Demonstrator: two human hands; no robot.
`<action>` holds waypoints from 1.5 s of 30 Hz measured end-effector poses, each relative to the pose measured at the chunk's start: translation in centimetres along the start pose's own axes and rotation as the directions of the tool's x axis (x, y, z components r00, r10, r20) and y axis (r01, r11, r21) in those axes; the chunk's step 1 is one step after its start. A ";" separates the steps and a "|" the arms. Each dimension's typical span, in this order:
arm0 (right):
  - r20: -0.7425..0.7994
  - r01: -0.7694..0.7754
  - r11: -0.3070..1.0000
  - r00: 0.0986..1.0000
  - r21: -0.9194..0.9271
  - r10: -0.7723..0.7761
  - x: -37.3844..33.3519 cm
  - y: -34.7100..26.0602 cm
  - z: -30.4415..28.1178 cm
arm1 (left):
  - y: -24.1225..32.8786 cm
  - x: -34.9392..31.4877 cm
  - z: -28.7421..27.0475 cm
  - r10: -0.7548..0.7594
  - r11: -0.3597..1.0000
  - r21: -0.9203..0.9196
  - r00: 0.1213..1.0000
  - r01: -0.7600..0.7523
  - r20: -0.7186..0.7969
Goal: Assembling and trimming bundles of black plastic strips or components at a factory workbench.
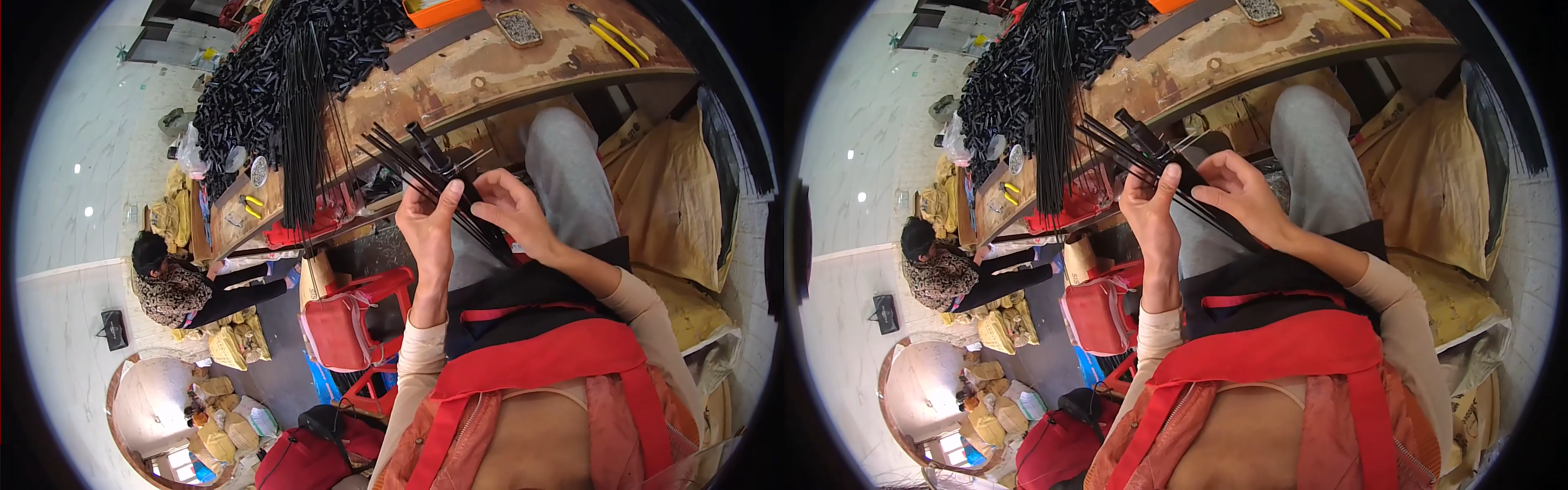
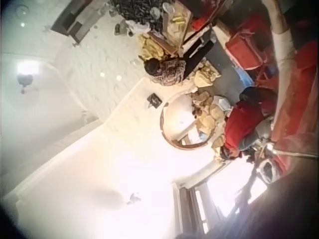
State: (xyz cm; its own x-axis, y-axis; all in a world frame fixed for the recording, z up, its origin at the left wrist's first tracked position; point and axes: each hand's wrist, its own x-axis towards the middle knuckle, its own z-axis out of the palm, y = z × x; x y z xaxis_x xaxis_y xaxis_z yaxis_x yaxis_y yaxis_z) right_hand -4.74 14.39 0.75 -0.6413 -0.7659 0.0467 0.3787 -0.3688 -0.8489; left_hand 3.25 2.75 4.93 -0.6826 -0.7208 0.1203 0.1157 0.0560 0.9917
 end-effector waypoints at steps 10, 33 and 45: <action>-0.074 0.023 0.999 0.997 0.043 -0.020 0.3 1.3 1.3 | -1.2 1.0 -0.8 -0.111 0.934 -0.333 0.992 0.125 0.060; -0.110 -0.084 0.954 0.987 0.289 0.121 0.7 2.9 0.8 | 0.8 -0.2 1.8 0.085 0.974 0.214 0.995 -0.073 -0.049; 0.059 -0.228 0.856 0.972 0.464 0.227 1.2 2.2 -0.6 | 1.3 0.5 1.2 -0.011 0.999 0.050 0.992 0.005 0.123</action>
State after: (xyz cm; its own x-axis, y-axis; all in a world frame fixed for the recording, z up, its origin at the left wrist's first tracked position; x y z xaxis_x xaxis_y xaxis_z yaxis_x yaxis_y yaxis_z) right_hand -5.08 12.97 -1.37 -0.4983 -0.8592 -0.1161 0.7800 -0.3858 -0.4926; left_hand 2.19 3.32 6.35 -0.7675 -0.6308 0.1139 0.0763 0.0866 0.9933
